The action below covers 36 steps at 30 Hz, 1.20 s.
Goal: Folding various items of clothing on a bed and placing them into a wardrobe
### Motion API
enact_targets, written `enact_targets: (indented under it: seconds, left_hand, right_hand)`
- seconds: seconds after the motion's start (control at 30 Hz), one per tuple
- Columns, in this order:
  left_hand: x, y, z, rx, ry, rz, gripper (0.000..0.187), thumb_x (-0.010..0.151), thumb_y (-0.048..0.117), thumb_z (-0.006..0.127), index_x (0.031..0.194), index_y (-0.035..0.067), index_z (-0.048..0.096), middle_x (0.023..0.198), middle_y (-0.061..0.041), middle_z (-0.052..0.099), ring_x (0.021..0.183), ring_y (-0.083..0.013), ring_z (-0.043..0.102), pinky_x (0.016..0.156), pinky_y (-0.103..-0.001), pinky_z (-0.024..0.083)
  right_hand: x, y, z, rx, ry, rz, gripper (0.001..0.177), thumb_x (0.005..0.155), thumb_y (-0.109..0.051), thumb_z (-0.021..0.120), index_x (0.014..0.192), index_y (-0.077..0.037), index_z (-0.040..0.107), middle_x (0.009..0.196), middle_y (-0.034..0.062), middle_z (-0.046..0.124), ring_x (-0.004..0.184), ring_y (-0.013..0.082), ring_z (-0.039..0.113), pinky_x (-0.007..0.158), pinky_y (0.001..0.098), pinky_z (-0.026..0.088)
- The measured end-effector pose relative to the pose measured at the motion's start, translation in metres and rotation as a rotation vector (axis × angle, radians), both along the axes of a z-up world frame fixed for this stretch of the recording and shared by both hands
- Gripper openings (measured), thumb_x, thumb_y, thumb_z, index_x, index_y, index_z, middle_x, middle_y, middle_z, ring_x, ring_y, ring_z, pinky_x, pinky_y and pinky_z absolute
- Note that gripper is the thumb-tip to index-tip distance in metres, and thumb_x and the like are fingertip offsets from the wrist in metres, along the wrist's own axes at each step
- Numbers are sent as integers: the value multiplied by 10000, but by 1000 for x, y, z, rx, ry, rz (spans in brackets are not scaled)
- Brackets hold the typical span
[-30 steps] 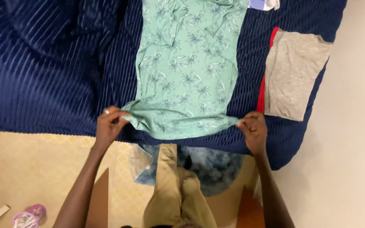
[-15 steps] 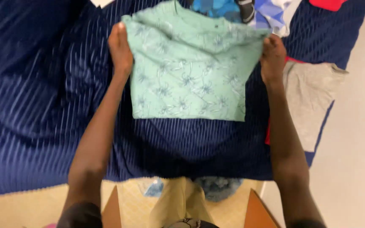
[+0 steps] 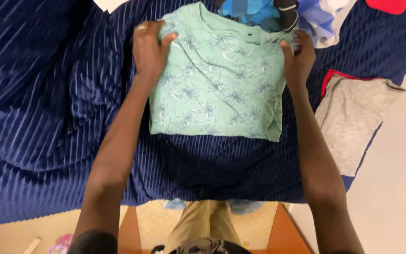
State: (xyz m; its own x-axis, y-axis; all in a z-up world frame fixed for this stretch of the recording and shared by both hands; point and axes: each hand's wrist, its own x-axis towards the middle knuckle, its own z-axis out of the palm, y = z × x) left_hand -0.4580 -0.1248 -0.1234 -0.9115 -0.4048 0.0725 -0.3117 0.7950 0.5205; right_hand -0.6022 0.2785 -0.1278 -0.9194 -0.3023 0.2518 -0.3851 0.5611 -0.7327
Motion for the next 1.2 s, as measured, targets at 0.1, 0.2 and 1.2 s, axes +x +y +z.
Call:
enact_targets:
  seconds: [0.1, 0.2, 1.2]
  left_hand:
    - [-2, 3, -4, -38, 207, -112, 91, 915, 54, 784, 989, 97, 815, 917, -82, 732, 828, -304, 639, 598, -422, 530]
    - [-9, 3, 22, 178, 378, 56, 426, 1060, 363, 547, 961, -2, 743, 895, -149, 746, 807, -335, 707, 689, -468, 505]
    - [148, 447, -5, -49, -184, 20, 860, 865, 523, 771, 1579, 180, 434, 1414, -82, 562, 1042, -293, 549, 870, -434, 458]
  right_hand:
    - [-10, 0, -10, 90, 161, 82, 625, 1080, -621, 526, 998, -29, 712, 868, 85, 634, 771, 253, 602, 693, 406, 436]
    - [-23, 32, -45, 8, 19, -175, 202, 1039, -252, 780, 971, -66, 740, 720, -2, 597, 665, 102, 492, 560, 334, 373]
    - [-23, 57, -45, -271, -374, -98, 302, 945, -341, 886, 925, -84, 728, 752, -75, 560, 704, 9, 435, 564, 247, 347]
